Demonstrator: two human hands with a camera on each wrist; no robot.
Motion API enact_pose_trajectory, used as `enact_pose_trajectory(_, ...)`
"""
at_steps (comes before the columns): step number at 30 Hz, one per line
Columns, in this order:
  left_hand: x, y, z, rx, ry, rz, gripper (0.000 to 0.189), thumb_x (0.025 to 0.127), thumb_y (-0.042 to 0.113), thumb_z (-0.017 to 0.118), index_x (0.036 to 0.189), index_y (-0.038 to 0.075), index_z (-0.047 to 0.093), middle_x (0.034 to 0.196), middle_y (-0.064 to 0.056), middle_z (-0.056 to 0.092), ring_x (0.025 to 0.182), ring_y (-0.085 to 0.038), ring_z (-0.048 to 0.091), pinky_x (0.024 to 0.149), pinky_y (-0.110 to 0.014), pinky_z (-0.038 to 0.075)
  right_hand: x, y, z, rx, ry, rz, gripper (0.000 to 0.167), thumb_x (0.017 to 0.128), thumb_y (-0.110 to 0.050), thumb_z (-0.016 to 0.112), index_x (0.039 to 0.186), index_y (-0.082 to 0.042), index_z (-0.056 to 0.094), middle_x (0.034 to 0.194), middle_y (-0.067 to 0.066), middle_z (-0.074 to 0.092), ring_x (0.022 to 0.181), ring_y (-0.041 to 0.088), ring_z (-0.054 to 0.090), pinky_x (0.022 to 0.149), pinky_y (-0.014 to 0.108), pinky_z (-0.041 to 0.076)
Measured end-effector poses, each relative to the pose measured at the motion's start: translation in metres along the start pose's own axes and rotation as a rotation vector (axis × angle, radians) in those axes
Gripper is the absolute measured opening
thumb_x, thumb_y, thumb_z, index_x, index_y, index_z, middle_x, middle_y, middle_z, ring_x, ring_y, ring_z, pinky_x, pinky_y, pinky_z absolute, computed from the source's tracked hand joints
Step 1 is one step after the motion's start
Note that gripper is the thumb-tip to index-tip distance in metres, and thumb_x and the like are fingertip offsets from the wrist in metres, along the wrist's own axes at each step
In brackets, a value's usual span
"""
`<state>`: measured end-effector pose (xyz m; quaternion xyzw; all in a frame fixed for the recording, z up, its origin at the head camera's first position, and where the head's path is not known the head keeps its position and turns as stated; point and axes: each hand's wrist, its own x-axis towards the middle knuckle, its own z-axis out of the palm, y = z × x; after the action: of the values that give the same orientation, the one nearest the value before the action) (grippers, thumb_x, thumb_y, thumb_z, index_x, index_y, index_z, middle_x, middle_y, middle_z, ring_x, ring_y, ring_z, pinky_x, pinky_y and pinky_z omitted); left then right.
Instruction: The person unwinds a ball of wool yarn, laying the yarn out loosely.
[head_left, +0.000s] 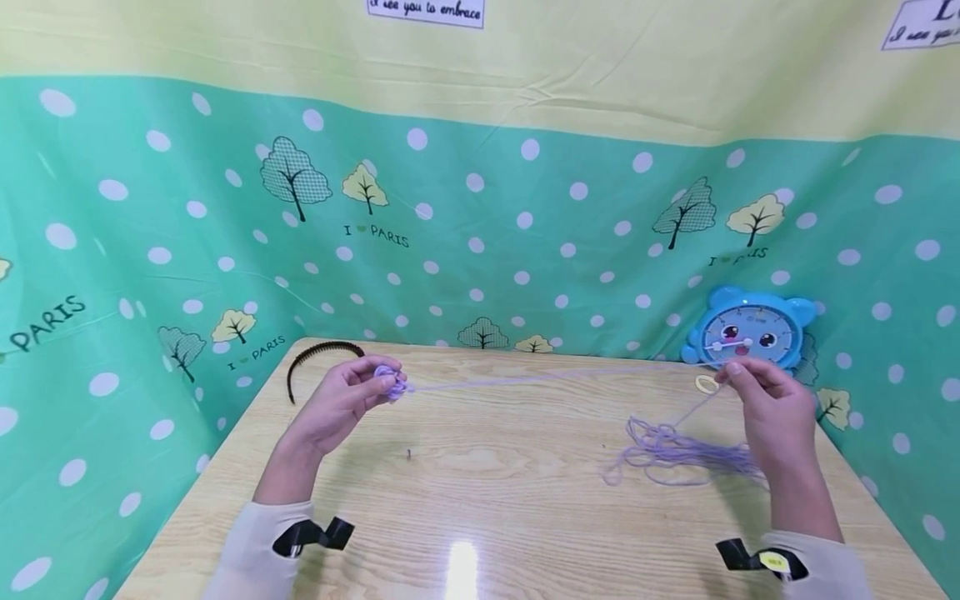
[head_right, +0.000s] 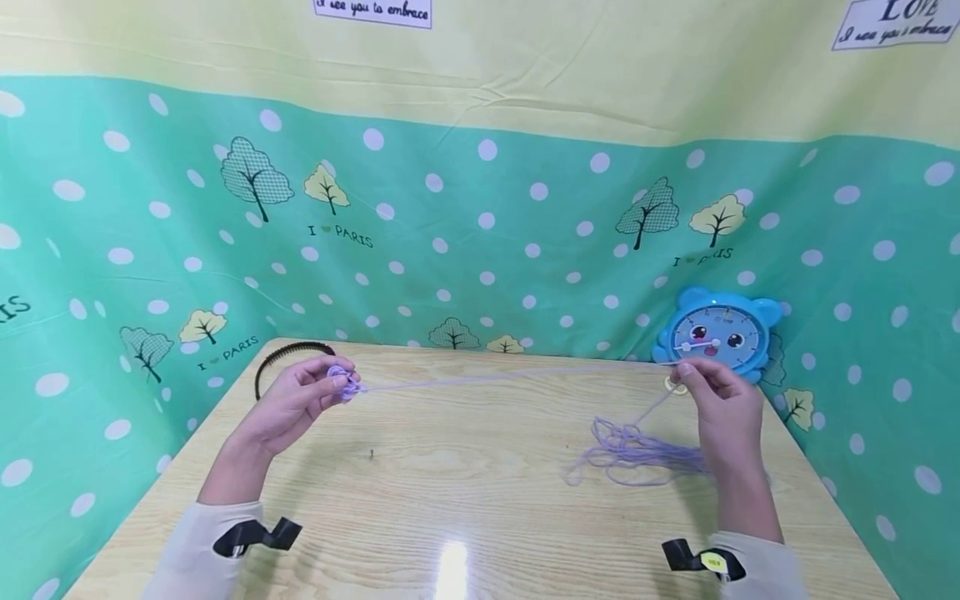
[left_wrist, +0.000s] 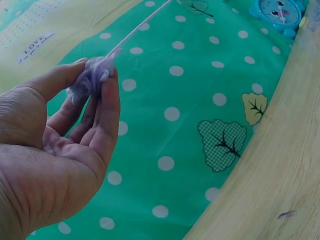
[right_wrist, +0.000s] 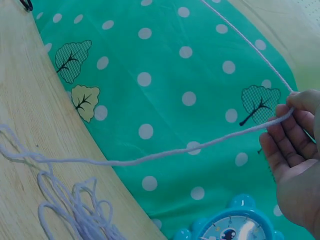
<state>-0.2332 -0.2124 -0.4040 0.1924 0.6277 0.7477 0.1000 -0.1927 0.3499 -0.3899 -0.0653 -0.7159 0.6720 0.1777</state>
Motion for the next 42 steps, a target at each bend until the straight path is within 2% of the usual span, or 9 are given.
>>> enact_pose_trajectory(4, -0.001, -0.001, 0.001, 0.031, 0.026, -0.043, 0.025, 0.103, 0.001, 0.058, 0.123, 0.010, 0.069, 0.113, 0.004, 0.072, 0.103, -0.006, 0.070, 0.094, -0.021, 0.060, -0.001, 0.004, -0.006, 0.034, 0.020, 0.017, 0.036, 0.099, -0.032, 0.070, 0.126, -0.009, 0.069, 0.100, -0.013, 0.072, 0.109, 0.002, 0.059, 0.087, 0.002, 0.046)
enact_pose_trajectory(8, 0.000, 0.000, 0.004, 0.069, 0.052, -0.067, 0.037, 0.101, 0.003, 0.061, 0.138, -0.006, 0.058, 0.119, 0.005, 0.072, 0.113, -0.007, 0.069, 0.099, -0.021, 0.058, -0.002, 0.005, -0.012, 0.057, 0.040, 0.026, 0.035, 0.099, -0.031, 0.069, 0.127, -0.010, 0.068, 0.102, -0.013, 0.071, 0.109, 0.001, 0.059, 0.088, 0.001, 0.047)
enact_pose_trajectory(12, 0.000, 0.001, 0.005, 0.095, 0.059, -0.084, 0.045, 0.101, 0.006, 0.063, 0.140, -0.015, 0.051, 0.122, 0.006, 0.073, 0.116, -0.007, 0.068, 0.101, -0.020, 0.056, -0.001, 0.007, -0.014, 0.140, 0.046, 0.023, 0.036, 0.098, -0.028, 0.071, 0.126, -0.007, 0.068, 0.103, -0.008, 0.071, 0.103, 0.004, 0.063, 0.086, 0.002, 0.051)
enact_pose_trajectory(15, 0.000, 0.001, 0.005, 0.102, 0.056, -0.093, 0.036, 0.102, 0.007, 0.063, 0.133, -0.011, 0.061, 0.124, 0.007, 0.074, 0.116, -0.006, 0.068, 0.101, -0.019, 0.055, -0.001, 0.009, -0.015, 0.151, 0.061, 0.034, 0.038, 0.096, -0.029, 0.073, 0.126, -0.006, 0.068, 0.104, -0.008, 0.071, 0.101, 0.004, 0.065, 0.084, 0.001, 0.052)
enact_pose_trajectory(19, 0.002, 0.000, 0.005, 0.091, 0.046, -0.077, 0.016, 0.102, 0.008, 0.063, 0.115, 0.005, 0.072, 0.120, 0.006, 0.076, 0.112, -0.007, 0.070, 0.100, -0.021, 0.057, -0.002, 0.009, -0.014, 0.139, 0.081, 0.046, 0.040, 0.096, -0.031, 0.073, 0.128, -0.008, 0.068, 0.104, -0.009, 0.070, 0.102, 0.004, 0.064, 0.084, 0.001, 0.051)
enact_pose_trajectory(25, 0.004, -0.001, 0.006, 0.046, 0.047, -0.074, 0.011, 0.103, 0.006, 0.061, 0.099, 0.014, 0.068, 0.104, 0.004, 0.076, 0.101, -0.009, 0.075, 0.092, -0.024, 0.062, 0.000, 0.011, -0.014, 0.170, 0.082, 0.025, 0.039, 0.096, -0.029, 0.073, 0.127, -0.006, 0.068, 0.104, -0.006, 0.070, 0.100, 0.006, 0.064, 0.083, 0.002, 0.052)
enact_pose_trajectory(32, 0.002, 0.002, 0.003, 0.050, 0.085, -0.066, 0.010, 0.102, 0.004, 0.062, 0.109, 0.010, 0.066, 0.101, 0.004, 0.075, 0.095, -0.008, 0.073, 0.087, -0.024, 0.063, 0.002, 0.011, -0.016, 0.206, 0.089, 0.031, 0.038, 0.096, -0.026, 0.073, 0.127, -0.005, 0.069, 0.104, -0.006, 0.070, 0.099, 0.006, 0.065, 0.084, 0.003, 0.053)
enact_pose_trajectory(38, 0.001, 0.005, 0.001, 0.048, 0.079, -0.048, 0.035, 0.102, 0.004, 0.062, 0.134, -0.008, 0.056, 0.110, 0.002, 0.074, 0.103, -0.007, 0.071, 0.096, -0.023, 0.059, 0.002, 0.009, -0.022, 0.278, 0.102, 0.033, 0.033, 0.095, -0.023, 0.074, 0.123, -0.006, 0.070, 0.104, -0.005, 0.070, 0.096, 0.006, 0.067, 0.085, 0.003, 0.053)
enact_pose_trajectory(42, 0.000, 0.006, -0.002, 0.048, 0.066, -0.025, 0.028, 0.102, 0.003, 0.062, 0.130, 0.002, 0.062, 0.114, 0.003, 0.074, 0.105, -0.006, 0.071, 0.098, -0.022, 0.059, 0.003, 0.007, -0.030, 0.356, 0.116, 0.019, 0.032, 0.094, -0.019, 0.076, 0.121, -0.004, 0.071, 0.104, -0.002, 0.070, 0.095, 0.008, 0.067, 0.087, 0.006, 0.055)
